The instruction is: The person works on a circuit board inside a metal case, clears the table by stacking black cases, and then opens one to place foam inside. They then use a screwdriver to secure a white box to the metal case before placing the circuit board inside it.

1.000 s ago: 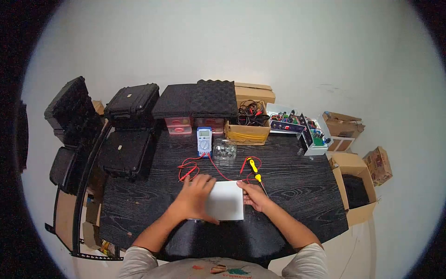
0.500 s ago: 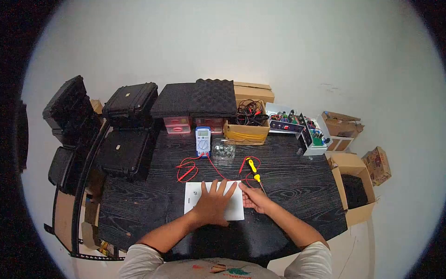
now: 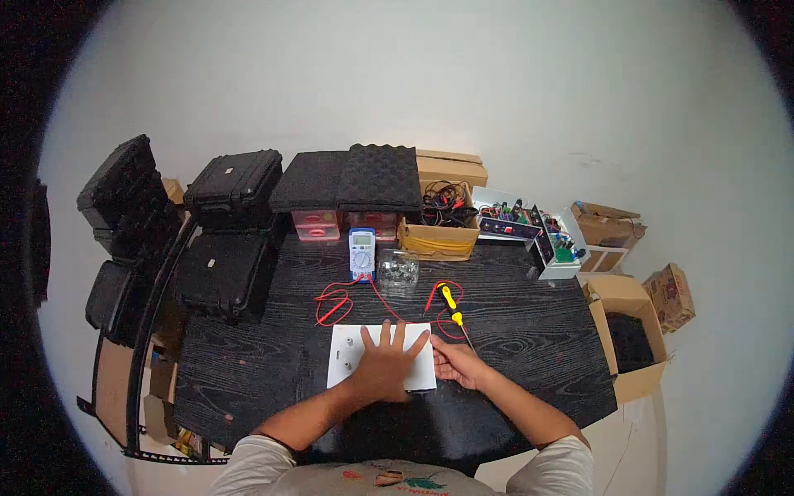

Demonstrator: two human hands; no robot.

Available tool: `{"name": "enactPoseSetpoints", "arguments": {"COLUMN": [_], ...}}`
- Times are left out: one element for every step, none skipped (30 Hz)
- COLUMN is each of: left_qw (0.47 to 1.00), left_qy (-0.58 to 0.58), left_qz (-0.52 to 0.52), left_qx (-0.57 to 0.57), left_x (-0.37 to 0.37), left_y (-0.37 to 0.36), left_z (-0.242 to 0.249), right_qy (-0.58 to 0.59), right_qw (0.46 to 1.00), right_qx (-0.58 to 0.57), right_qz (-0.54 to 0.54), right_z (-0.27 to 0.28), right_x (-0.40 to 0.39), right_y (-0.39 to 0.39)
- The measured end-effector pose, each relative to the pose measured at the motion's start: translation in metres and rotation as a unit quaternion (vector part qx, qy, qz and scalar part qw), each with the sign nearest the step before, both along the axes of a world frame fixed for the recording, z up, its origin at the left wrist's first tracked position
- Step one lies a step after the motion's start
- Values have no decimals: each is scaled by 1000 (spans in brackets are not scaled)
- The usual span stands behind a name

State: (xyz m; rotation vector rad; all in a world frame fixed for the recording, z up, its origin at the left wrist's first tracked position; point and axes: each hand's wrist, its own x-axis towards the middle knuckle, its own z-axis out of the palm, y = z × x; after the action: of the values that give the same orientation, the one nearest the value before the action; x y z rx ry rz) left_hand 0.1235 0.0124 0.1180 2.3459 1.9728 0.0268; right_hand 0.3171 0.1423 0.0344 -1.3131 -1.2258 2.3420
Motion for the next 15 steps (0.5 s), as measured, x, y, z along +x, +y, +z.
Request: {"name": "enactPoseSetpoints", "arguments": {"left_qw": [1000, 1000, 1000, 1000, 1000, 1000, 999, 999, 998, 997, 996, 995, 994, 993, 988], "left_qy": [4, 8, 9, 10, 11, 8, 6, 3, -9, -21, -33, -37, -41, -45, -50], "left_qz": [4, 9, 8, 7, 6, 0, -4, -8, -10, -12, -15, 1, 17, 32, 38], "left_qx": [1, 2, 7, 11, 16, 25, 32, 41, 54, 67, 80, 90, 99, 109, 139], "left_x": [-1, -2, -2, -4, -6, -7, -8, -10, -12, -17, -22, -27, -32, -38, -45], "left_y": [3, 5, 7, 8, 10, 11, 10, 9, 6, 1, -4, -10, -19, -28, -41], "left_z": [2, 3, 3, 2, 0, -5, -11, -16, -17, -17, -16, -14, -11, -5, 6], "right_qy": [2, 3, 6, 9, 12, 19, 27, 34, 46, 59, 72, 85, 127, 119, 110], "right_qw": [1000, 999, 998, 995, 991, 985, 978, 968, 965, 963, 959, 955, 956, 953, 950], "right_qx": [16, 32, 63, 95, 127, 165, 202, 239, 247, 259, 271, 282, 261, 277, 292], "right_qz": [9, 18, 26, 34, 42, 48, 55, 61, 70, 55, 39, 21, 28, 22, 15], "right_z": [-3, -5, -7, -11, -13, -12, -8, -6, -8, -14, -20, -27, -31, -34, -29], "right_x": [2, 4, 9, 14, 19, 22, 25, 28, 30, 30, 29, 30, 30, 30, 27], "right_y": [0, 0, -3, -9, -14, -22, -32, -40, -46, -51, -56, -62, -65, -68, -75]}}
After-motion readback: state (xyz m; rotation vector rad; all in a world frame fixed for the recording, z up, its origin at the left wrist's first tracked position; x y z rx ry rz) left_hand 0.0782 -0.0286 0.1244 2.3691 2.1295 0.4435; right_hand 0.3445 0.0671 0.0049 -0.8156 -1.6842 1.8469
